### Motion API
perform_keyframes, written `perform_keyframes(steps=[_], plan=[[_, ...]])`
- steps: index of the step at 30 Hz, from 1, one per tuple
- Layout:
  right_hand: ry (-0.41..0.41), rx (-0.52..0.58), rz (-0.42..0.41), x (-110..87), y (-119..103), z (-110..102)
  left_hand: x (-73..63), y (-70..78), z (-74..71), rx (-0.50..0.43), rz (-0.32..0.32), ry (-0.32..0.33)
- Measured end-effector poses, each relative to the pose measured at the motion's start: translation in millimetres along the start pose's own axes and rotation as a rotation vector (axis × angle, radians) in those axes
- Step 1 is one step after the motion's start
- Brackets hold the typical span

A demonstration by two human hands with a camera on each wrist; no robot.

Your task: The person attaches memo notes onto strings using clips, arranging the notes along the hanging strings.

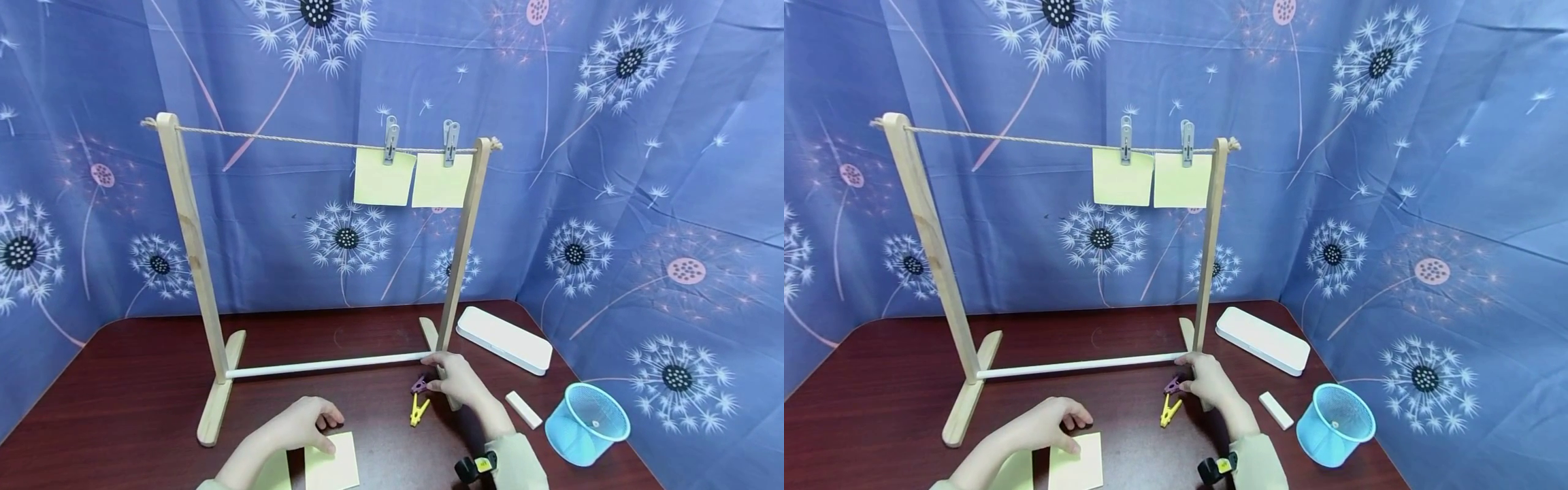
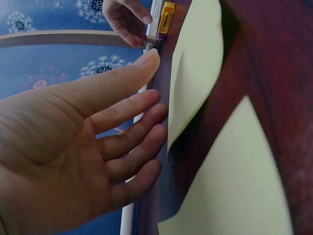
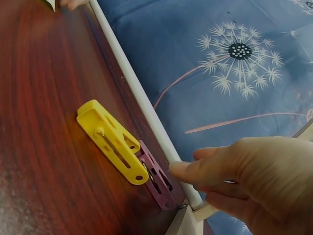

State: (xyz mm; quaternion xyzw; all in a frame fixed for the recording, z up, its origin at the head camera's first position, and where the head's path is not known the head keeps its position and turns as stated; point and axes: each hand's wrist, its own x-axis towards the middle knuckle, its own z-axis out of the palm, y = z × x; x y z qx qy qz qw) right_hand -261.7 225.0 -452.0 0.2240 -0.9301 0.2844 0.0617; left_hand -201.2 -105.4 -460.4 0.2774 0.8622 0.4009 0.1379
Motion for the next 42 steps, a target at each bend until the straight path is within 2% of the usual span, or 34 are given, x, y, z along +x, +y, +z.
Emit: perform_keyframes(steps=[6,10,14,20,30,36,42], plan=[[-0.057,-0.046,-0.022,-1.1,0,3,-1.2,3.1,5.4,0.067,0.005,0.005],[-0.071,-0.069,-0.054,-1.0,0,5,-1.4,3.1,8.7,0.084,0.019,0.023],[-0.083,-0.078,-0.054,-0.1,-2,7,-1.3,2.7,9.9,0.093,0.028,0.044],[-0.055,-0.106,-0.059,1.1,-4,12,0.4,-0.5,11.4,0.12,0.046,0.061],[-0.019,-0.086,-0.011,1.6,-3,21,-0.8,2.1,11.1,0.181,0.078,0.064],[-0.01,-0.058,0.014,2.7,-3,22,0.1,1.3,11.2,0.189,0.066,0.064],[-0.036,-0.048,0.014,2.4,-1,21,0.2,1.1,12.0,0.191,0.042,0.072]])
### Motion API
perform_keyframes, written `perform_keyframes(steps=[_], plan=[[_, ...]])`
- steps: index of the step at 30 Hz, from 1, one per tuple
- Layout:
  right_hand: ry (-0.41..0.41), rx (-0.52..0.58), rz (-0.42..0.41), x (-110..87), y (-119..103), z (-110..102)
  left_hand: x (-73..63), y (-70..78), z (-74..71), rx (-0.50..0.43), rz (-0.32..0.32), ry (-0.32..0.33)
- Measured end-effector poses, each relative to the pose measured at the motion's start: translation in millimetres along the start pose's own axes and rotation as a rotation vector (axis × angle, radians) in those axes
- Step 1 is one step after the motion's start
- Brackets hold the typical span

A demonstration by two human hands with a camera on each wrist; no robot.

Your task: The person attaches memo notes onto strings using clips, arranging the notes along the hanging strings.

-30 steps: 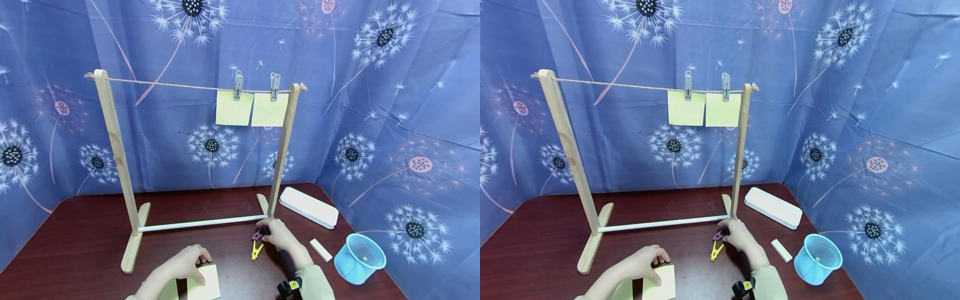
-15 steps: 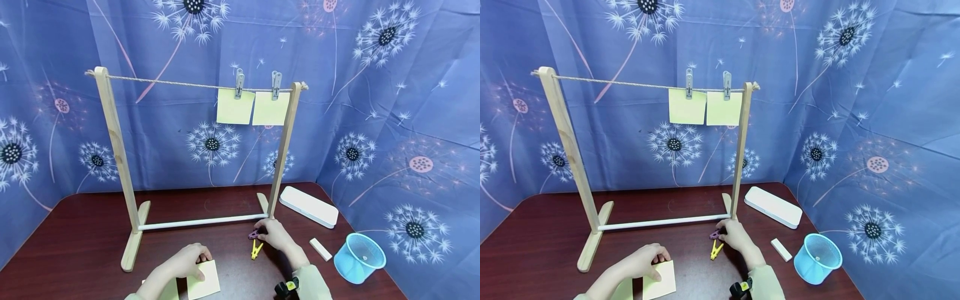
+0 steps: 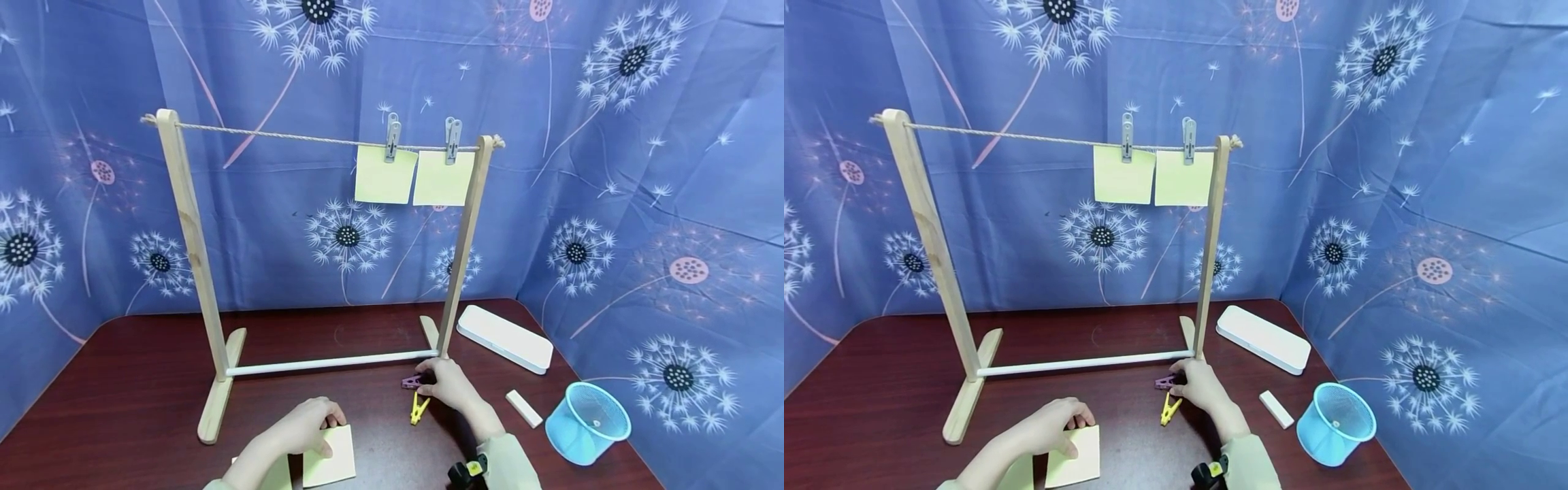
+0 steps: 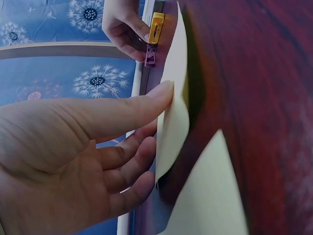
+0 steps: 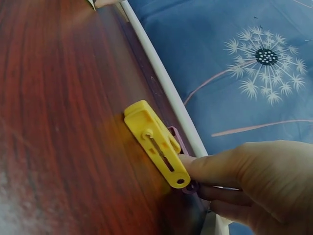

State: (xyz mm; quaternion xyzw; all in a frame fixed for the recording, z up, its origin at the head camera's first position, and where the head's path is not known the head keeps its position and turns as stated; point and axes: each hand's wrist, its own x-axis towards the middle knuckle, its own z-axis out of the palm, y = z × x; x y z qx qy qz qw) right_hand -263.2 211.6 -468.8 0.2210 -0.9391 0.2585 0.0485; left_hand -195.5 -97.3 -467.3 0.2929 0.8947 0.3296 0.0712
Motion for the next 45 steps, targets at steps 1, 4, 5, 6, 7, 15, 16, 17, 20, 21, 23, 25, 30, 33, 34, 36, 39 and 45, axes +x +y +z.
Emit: perform_keyframes(steps=[1,4,5,6,7,15,16,17,20,21,23,25,30,33,34,36,39,45], plan=[[-0.005,-0.003,-0.002,-0.3,0.3,-0.5,-0.1,-0.1,0.2,0.002,-0.003,0.002],[-0.016,-0.014,-0.003,-1.4,0.7,-2.2,-0.1,-0.2,0.2,0.003,-0.01,0.005],[-0.019,-0.017,-0.002,-1.6,0.7,-2.4,-0.1,0.0,-0.1,0.006,-0.01,0.007],[-0.022,-0.02,-0.004,-1.9,0.5,-2.8,-0.2,0.3,-0.6,0.011,-0.009,0.009],[-0.025,-0.026,-0.009,-2.0,0.1,-3.5,-0.2,0.7,-1.1,0.013,-0.011,0.01],[-0.036,-0.051,-0.003,-1.8,-1.0,-3.2,0.4,3.1,-3.9,0.042,-0.049,0.017],[-0.034,-0.051,0.0,-1.8,-0.9,-2.8,0.4,3.5,-3.9,0.04,-0.055,0.02],[-0.032,-0.056,0.001,-1.8,-0.9,-2.5,0.4,3.7,-3.7,0.04,-0.06,0.023],[-0.025,-0.067,0.001,-2.0,-0.8,-2.0,0.3,4.3,-3.3,0.037,-0.068,0.03],[-0.024,-0.071,-0.002,-1.9,-0.6,-1.9,0.2,4.5,-3.1,0.037,-0.07,0.031],[-0.023,-0.072,-0.012,-2.0,-0.1,-2.2,0.0,4.4,-2.9,0.035,-0.073,0.033],[-0.022,-0.059,-0.021,-2.2,0.1,-3.1,0.0,4.0,-2.6,0.039,-0.074,0.035],[0.0,-0.002,-0.044,-1.8,1.2,-5.3,0.8,2.9,-1.8,0.055,-0.072,0.043],[0.037,0.025,-0.058,-1.4,2.6,-5.9,1.4,2.7,-1.7,0.056,-0.065,0.045],[0.051,0.029,-0.063,-1.3,3.0,-6.2,1.5,2.8,-1.8,0.054,-0.062,0.045],[0.078,0.037,-0.066,-1.1,3.2,-6.4,1.5,3.1,-2.0,0.048,-0.053,0.043],[0.103,0.057,-0.073,-0.8,3.7,-6.6,1.3,3.5,-2.2,0.039,-0.046,0.039],[0.103,0.095,-0.101,-0.2,6.4,-5.9,2.4,2.3,-1.6,0.003,-0.059,0.025]])
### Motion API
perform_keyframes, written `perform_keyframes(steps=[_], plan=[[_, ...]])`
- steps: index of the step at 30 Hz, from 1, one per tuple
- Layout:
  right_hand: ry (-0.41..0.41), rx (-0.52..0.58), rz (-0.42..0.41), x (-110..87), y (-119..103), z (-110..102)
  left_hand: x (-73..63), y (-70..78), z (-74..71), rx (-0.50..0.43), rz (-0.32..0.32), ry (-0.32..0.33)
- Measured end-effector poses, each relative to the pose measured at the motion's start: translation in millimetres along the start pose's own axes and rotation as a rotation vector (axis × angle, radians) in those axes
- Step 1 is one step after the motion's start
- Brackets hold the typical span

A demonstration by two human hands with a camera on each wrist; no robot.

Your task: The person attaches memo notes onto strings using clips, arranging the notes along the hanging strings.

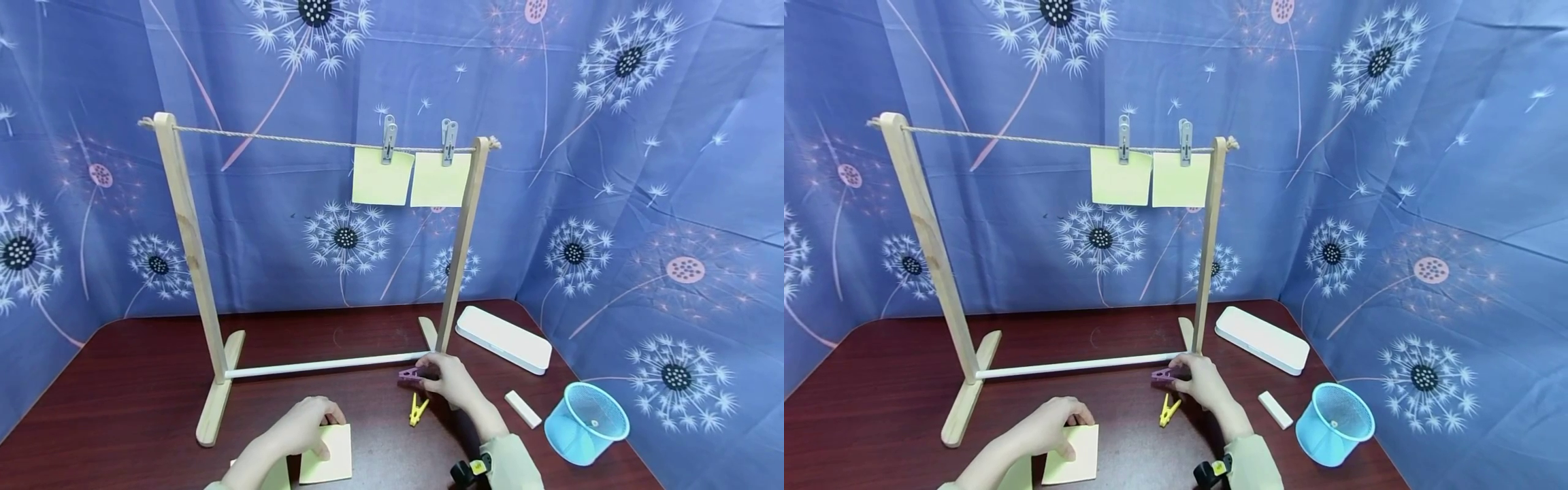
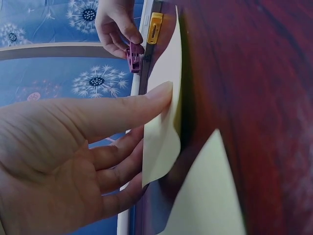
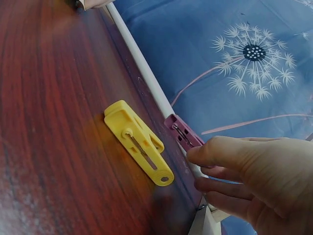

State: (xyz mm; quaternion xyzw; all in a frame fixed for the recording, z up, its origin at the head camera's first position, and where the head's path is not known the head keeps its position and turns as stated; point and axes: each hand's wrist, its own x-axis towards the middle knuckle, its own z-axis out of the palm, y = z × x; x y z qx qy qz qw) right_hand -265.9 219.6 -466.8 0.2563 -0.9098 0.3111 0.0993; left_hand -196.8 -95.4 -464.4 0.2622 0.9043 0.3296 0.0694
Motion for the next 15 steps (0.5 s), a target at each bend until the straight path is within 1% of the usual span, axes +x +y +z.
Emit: perform_keyframes(steps=[3,6,11,15], plan=[[-0.011,0.015,0.002,0.7,0.1,0.1,0.4,-1.0,-0.3,-0.009,0.001,-0.004],[-0.017,0.041,0.023,1.4,-0.4,0.3,-0.1,-2.0,-1.4,-0.009,0.01,-0.002],[0.003,0.094,0.068,1.2,-1.3,0.9,-1.5,-2.3,-4.0,-0.034,0.015,-0.003],[0.018,0.126,0.076,0.6,-0.8,1.0,-2.0,-1.6,-4.2,-0.035,0.031,-0.003]])
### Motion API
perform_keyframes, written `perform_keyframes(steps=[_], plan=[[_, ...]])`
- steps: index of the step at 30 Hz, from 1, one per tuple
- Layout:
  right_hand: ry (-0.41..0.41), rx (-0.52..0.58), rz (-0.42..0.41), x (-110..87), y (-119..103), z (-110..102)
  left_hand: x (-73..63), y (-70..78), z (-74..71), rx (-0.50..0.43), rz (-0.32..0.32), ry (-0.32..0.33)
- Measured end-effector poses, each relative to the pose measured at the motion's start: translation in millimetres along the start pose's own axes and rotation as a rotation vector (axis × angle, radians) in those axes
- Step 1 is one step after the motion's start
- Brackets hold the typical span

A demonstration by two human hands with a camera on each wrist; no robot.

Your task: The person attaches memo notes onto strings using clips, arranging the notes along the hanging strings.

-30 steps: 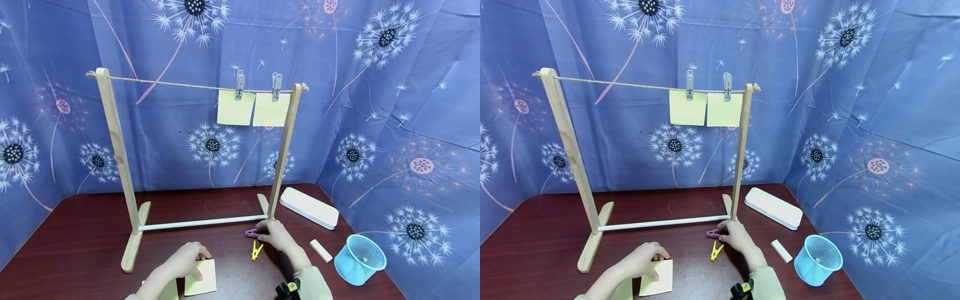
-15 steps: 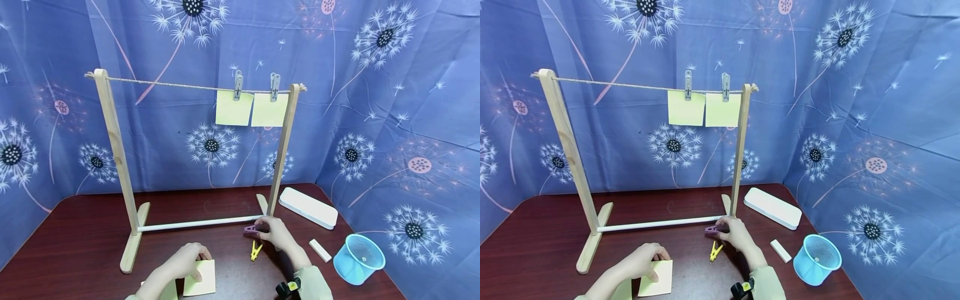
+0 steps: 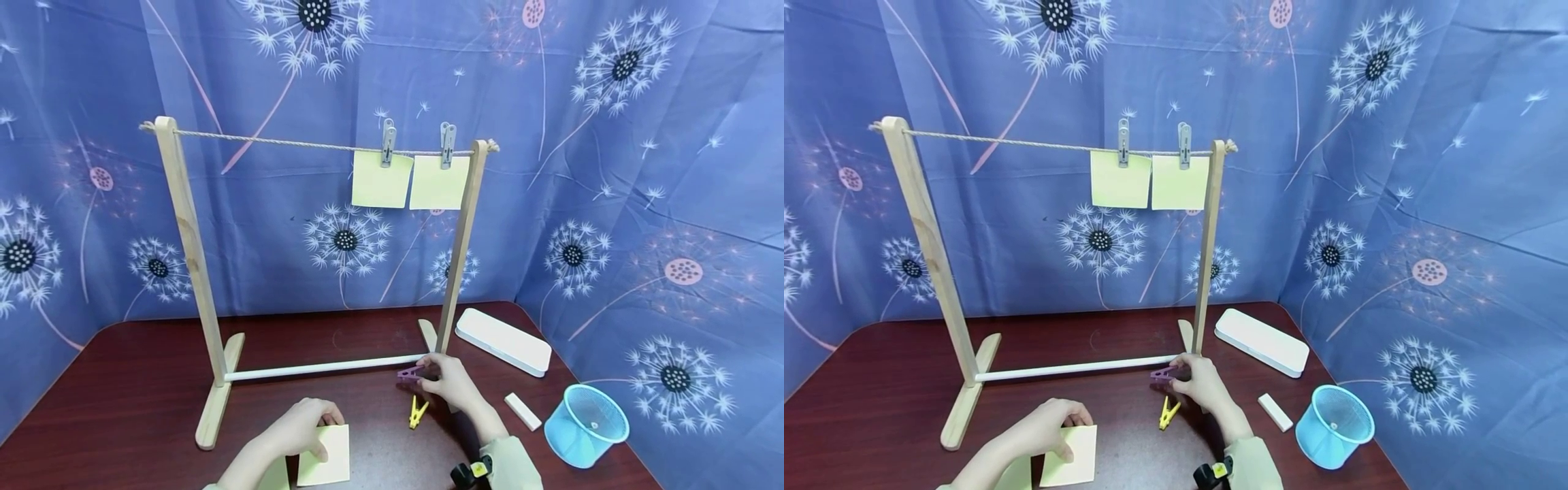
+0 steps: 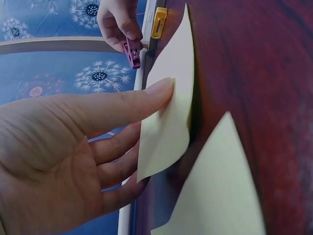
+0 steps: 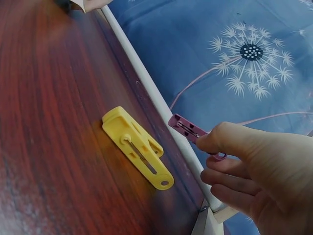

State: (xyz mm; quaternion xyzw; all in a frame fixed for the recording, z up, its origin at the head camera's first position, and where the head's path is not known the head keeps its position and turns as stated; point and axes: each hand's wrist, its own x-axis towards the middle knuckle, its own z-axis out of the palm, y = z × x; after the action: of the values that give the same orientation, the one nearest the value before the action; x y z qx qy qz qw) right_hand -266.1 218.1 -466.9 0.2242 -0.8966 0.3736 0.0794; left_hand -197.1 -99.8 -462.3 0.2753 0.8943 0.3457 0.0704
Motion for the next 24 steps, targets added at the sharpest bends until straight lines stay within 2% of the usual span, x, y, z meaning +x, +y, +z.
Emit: perform_keyframes(steps=[8,15,24], plan=[[0.02,0.083,-0.013,-0.4,0.1,0.7,0.4,-0.5,-1.7,0.019,0.016,-0.001],[0.093,0.163,-0.039,2.2,0.8,2.8,0.7,-1.8,-1.6,0.002,0.013,0.003],[0.166,0.334,0.074,2.9,-3.3,3.6,-1.6,-6.4,-1.7,-0.052,0.001,-0.006]])
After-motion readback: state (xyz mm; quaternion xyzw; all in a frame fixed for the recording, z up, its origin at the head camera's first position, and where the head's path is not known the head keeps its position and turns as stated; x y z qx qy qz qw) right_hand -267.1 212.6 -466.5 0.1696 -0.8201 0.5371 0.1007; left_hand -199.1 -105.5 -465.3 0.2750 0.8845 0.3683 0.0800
